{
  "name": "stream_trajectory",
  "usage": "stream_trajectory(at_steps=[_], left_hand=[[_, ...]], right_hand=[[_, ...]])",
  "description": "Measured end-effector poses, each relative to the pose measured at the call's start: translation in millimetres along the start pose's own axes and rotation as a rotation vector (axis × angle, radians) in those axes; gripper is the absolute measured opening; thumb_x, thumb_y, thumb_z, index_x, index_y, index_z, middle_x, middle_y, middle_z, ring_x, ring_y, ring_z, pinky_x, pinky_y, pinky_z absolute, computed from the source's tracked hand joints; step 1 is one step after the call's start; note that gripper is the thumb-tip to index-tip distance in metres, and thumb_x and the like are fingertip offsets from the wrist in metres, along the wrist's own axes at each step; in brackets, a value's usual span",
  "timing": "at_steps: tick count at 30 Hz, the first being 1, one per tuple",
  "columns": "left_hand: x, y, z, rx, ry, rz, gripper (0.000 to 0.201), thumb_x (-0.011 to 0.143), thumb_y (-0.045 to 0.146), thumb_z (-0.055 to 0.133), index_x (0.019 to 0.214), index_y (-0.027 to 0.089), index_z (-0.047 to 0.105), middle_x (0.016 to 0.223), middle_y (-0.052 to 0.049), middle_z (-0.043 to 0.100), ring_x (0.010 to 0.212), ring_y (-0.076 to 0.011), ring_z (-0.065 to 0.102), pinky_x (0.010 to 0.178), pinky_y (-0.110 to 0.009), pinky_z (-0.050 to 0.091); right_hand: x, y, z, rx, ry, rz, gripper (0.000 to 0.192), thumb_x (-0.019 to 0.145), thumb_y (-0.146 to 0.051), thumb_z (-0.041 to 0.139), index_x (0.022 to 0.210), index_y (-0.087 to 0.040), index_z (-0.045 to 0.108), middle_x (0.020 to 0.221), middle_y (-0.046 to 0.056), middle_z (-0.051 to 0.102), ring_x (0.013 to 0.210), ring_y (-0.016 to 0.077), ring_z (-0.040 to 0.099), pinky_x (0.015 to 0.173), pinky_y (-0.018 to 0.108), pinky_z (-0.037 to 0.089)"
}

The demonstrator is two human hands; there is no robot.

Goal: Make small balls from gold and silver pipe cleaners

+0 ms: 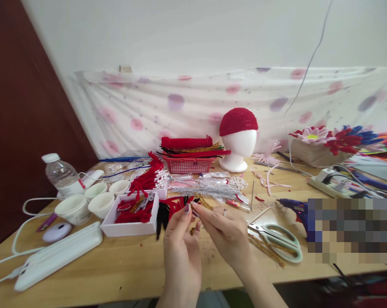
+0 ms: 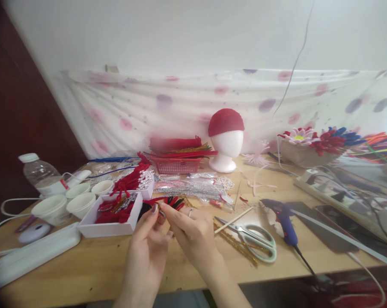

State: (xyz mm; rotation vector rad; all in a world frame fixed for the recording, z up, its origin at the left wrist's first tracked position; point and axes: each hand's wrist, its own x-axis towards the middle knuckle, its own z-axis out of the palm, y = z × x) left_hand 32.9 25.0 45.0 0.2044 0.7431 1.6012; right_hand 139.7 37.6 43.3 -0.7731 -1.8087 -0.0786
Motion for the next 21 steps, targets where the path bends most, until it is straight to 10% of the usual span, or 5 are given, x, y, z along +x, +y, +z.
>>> stream_trajectory(at_steps=[9,16,21], left_hand=[[0,17,-4.9,0.26,-0.066,-0.071,0.024,0.042,0.027,0.091,0.059,0.019,0.075,0.063,0.001,0.07,0.061,-0.0115,0.058,0.067,-0.027,0.051],[22,63,-8.1,0.98,-0.655,0.021,0.008,0.066,0.028,0.078,0.064,0.02,0.079,0.072,-0.003,0.067,0.069,-0.0161,0.058,0.064,-0.027,0.044],[37,80,6.1,1.185,-0.85,0.02,0.004,0.061,0.02,0.077,0.057,0.022,0.078,0.073,-0.003,0.064,0.068,-0.0179,0.058,0.062,-0.029,0.044]], right_hand=[[4,18,-23,0.026,-0.134,-0.09,0.027,0.102,-0.023,0.051,0.106,-0.017,0.077,0.052,-0.002,0.06,0.045,0.0103,0.053,0.046,0.022,0.037],[4,25,-35,0.134,-0.268,-0.087,0.027,0.102,-0.03,0.054,0.104,-0.018,0.078,0.054,-0.001,0.062,0.045,0.0104,0.053,0.045,0.024,0.036],[10,15,-39,0.238,-0.389,0.019,0.021,0.097,-0.018,0.057,0.098,-0.018,0.078,0.064,0.001,0.066,0.054,0.011,0.055,0.051,0.022,0.04]])
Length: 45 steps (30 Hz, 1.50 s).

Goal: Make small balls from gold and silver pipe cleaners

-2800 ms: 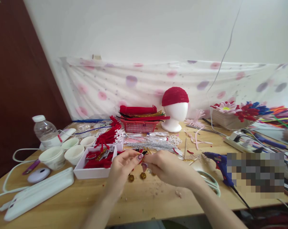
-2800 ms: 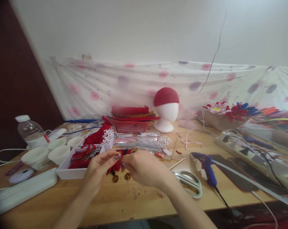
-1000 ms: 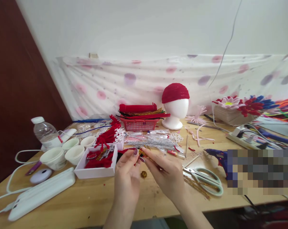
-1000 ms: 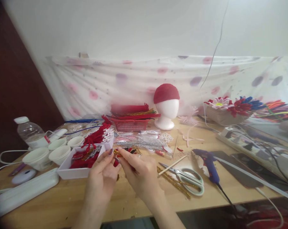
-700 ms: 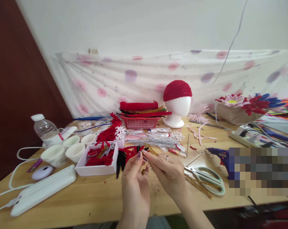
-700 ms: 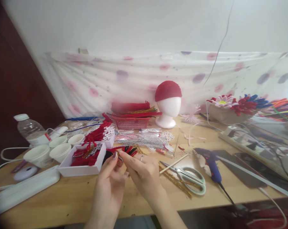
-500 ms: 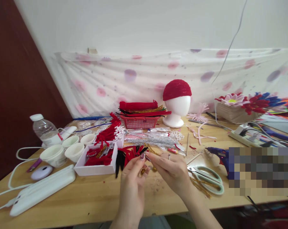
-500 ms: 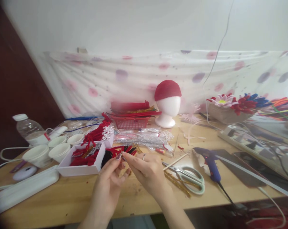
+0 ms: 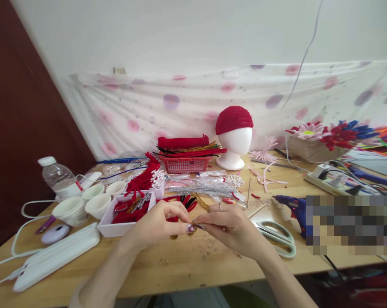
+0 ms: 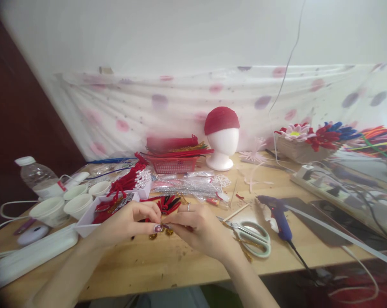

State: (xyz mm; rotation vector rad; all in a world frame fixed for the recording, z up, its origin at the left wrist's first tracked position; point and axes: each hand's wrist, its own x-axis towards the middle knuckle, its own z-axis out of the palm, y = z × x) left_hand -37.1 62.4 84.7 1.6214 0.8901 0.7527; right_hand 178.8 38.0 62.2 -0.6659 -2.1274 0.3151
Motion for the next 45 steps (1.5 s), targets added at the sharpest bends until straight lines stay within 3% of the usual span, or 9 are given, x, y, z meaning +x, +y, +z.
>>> stream_trajectory(at_steps=[8,16,21,24,31,34,37,40,45], left_hand=[[0,-12,10.9,-0.238,0.123,0.027,0.005,0.06,0.021,0.077,0.055,0.022,0.078,0.077,-0.002,0.054,0.071,-0.0145,0.052,0.064,-0.027,0.042],[-5,-26,48.5,-0.609,0.557,0.109,0.01,0.055,0.027,0.088,0.059,0.021,0.08,0.087,-0.003,0.055,0.087,-0.0176,0.053,0.074,-0.025,0.045],[-7,-39,76.9,-0.773,0.75,0.063,0.02,0.054,0.038,0.09,0.062,0.022,0.08,0.088,-0.002,0.057,0.08,-0.0144,0.052,0.069,-0.022,0.044],[-12,-43,70.7,-0.652,0.665,0.037,0.018,0.063,0.037,0.087,0.063,0.021,0.079,0.084,-0.001,0.055,0.077,-0.0131,0.051,0.069,-0.022,0.041],[-11,-21,14.2,-0.067,0.182,0.03,0.015,0.074,0.032,0.075,0.065,0.021,0.079,0.079,-0.003,0.058,0.075,-0.0174,0.052,0.068,-0.03,0.037],[0,-8,-3.8,-0.015,0.007,0.024,0.012,0.071,0.028,0.075,0.062,0.021,0.078,0.076,-0.002,0.058,0.069,-0.0172,0.053,0.066,-0.031,0.038],[7,-5,-8.3,-0.022,-0.019,0.076,0.009,0.067,0.025,0.076,0.059,0.022,0.078,0.073,-0.002,0.058,0.07,-0.018,0.054,0.069,-0.033,0.039],[6,-15,5.6,-0.086,0.133,0.139,0.011,0.069,0.027,0.074,0.06,0.022,0.077,0.077,-0.002,0.055,0.074,-0.0173,0.052,0.072,-0.031,0.039],[4,-36,56.1,-0.485,0.744,0.282,0.012,0.073,0.025,0.076,0.061,0.021,0.073,0.079,0.001,0.053,0.08,-0.0148,0.052,0.074,-0.025,0.042]], right_hand=[[1,-11,7,0.005,0.118,0.04,0.017,0.084,-0.01,0.061,0.091,-0.014,0.076,0.055,-0.005,0.054,0.046,0.0087,0.043,0.047,0.021,0.034],[-2,-2,23,-0.133,0.29,-0.08,0.017,0.093,-0.013,0.063,0.107,-0.015,0.072,0.059,-0.004,0.054,0.049,0.0098,0.046,0.048,0.022,0.035],[2,0,18,-0.124,0.224,-0.111,0.015,0.095,-0.011,0.061,0.104,-0.011,0.073,0.063,-0.001,0.06,0.053,0.0105,0.049,0.049,0.023,0.035],[3,-2,9,-0.107,0.147,-0.125,0.016,0.097,-0.012,0.059,0.098,-0.01,0.074,0.063,0.0,0.061,0.053,0.0106,0.05,0.049,0.023,0.035],[8,-3,-8,-0.102,-0.089,-0.087,0.023,0.1,-0.022,0.056,0.104,-0.011,0.076,0.065,0.002,0.063,0.057,0.0124,0.055,0.053,0.025,0.039],[13,-1,-12,-0.041,-0.142,-0.08,0.021,0.1,-0.023,0.056,0.104,-0.016,0.076,0.068,0.002,0.066,0.058,0.0119,0.056,0.055,0.025,0.041],[15,0,-14,-0.036,-0.139,-0.067,0.021,0.1,-0.024,0.057,0.101,-0.017,0.076,0.067,0.001,0.066,0.058,0.0117,0.055,0.056,0.024,0.042],[11,0,-7,-0.129,-0.05,-0.009,0.021,0.097,-0.029,0.062,0.102,-0.016,0.076,0.064,0.001,0.064,0.054,0.0122,0.053,0.052,0.024,0.039],[5,-4,23,-0.233,0.192,0.015,0.027,0.098,-0.026,0.057,0.108,-0.007,0.074,0.057,-0.001,0.058,0.047,0.0117,0.045,0.047,0.025,0.035]])
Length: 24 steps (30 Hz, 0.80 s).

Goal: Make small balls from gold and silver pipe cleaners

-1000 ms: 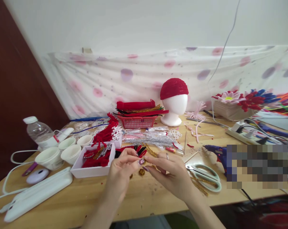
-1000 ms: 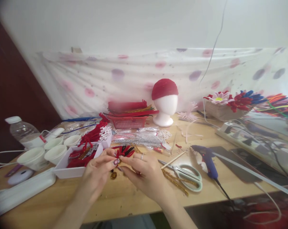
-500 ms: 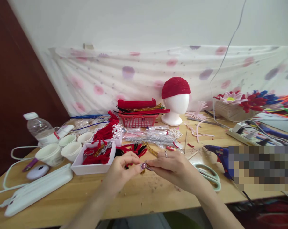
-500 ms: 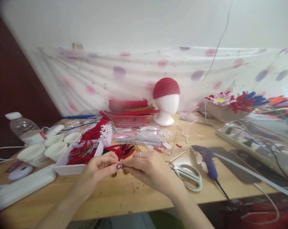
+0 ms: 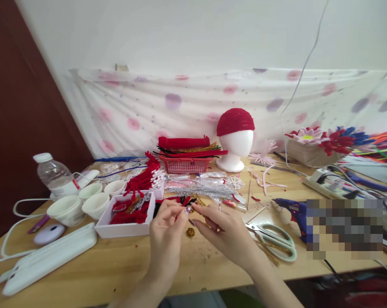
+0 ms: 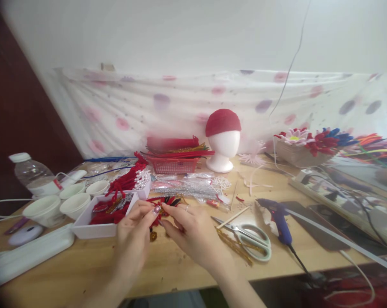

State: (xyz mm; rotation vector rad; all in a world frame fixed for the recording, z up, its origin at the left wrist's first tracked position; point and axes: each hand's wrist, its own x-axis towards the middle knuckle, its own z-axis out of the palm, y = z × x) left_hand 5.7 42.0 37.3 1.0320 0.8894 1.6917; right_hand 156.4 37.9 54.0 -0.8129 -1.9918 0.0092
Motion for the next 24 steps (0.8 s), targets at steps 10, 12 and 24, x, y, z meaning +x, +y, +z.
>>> stream_trajectory(at_steps=[10,12,24], left_hand=[[-24,-8,28.5,-0.391,0.307,-0.278,0.017,0.058,0.03,0.083,0.067,0.019,0.073,0.077,-0.001,0.06,0.076,-0.0158,0.054,0.061,-0.022,0.043],[-25,-9,25.8,-0.391,0.314,-0.271,0.016,0.058,0.03,0.083,0.064,0.019,0.073,0.077,-0.001,0.058,0.076,-0.0154,0.054,0.062,-0.022,0.044],[-26,-10,6.1,-0.298,0.135,-0.198,0.014,0.064,0.03,0.086,0.062,0.02,0.077,0.089,0.0,0.053,0.081,-0.0127,0.051,0.072,-0.021,0.046]], right_hand=[[-8,0,23,0.298,0.118,0.117,0.025,0.091,-0.011,0.063,0.112,-0.016,0.075,0.061,-0.004,0.057,0.05,0.0098,0.047,0.047,0.022,0.036],[-7,2,18,0.34,0.099,0.131,0.025,0.09,-0.01,0.064,0.112,-0.018,0.076,0.06,-0.004,0.056,0.05,0.0095,0.046,0.047,0.022,0.036],[1,-3,-7,0.449,-0.075,0.244,0.017,0.093,-0.017,0.059,0.094,-0.018,0.077,0.069,0.002,0.07,0.052,0.011,0.054,0.046,0.022,0.039]])
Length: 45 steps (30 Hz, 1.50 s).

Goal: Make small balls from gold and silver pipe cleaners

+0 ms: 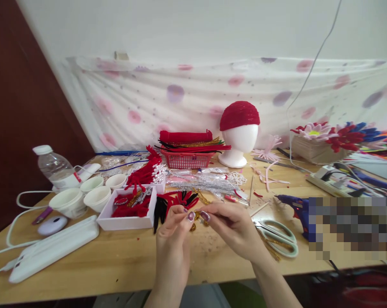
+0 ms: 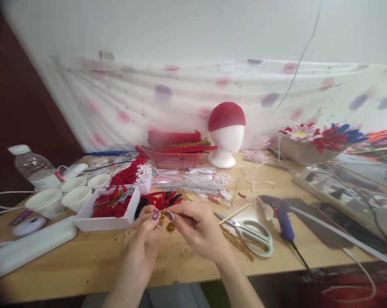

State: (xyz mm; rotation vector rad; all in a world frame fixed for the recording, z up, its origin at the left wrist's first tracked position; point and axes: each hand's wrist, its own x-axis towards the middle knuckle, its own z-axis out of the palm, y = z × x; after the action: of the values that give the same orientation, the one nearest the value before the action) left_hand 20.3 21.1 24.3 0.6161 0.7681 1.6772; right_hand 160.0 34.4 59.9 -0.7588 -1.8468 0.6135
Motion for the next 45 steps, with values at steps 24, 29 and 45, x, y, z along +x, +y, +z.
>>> stream_trajectory(at_steps=[24,29,45], left_hand=[[20,39,-18.4,0.751,-0.4,0.006,0.015,0.073,0.032,0.073,0.065,0.02,0.077,0.084,-0.006,0.063,0.081,-0.0213,0.059,0.071,-0.031,0.043],[41,60,-12.8,0.848,-0.685,-0.041,0.017,0.075,0.033,0.074,0.062,0.022,0.078,0.077,-0.006,0.063,0.071,-0.0195,0.056,0.062,-0.03,0.041],[36,43,-0.2,0.737,-0.344,0.434,0.022,0.08,0.022,0.069,0.058,0.023,0.067,0.096,-0.005,0.054,0.101,-0.0251,0.054,0.093,-0.038,0.04]], right_hand=[[-4,4,-20,-0.398,-0.247,-0.248,0.023,0.1,-0.024,0.055,0.103,-0.015,0.076,0.064,0.001,0.061,0.056,0.0139,0.054,0.051,0.027,0.037],[1,0,-23,-0.284,-0.247,-0.236,0.021,0.099,-0.025,0.057,0.101,-0.017,0.077,0.063,0.001,0.062,0.055,0.0129,0.054,0.051,0.025,0.04],[0,-11,5,-0.156,0.038,0.122,0.024,0.099,-0.027,0.051,0.085,-0.018,0.068,0.059,-0.003,0.053,0.051,0.011,0.044,0.046,0.023,0.033]])
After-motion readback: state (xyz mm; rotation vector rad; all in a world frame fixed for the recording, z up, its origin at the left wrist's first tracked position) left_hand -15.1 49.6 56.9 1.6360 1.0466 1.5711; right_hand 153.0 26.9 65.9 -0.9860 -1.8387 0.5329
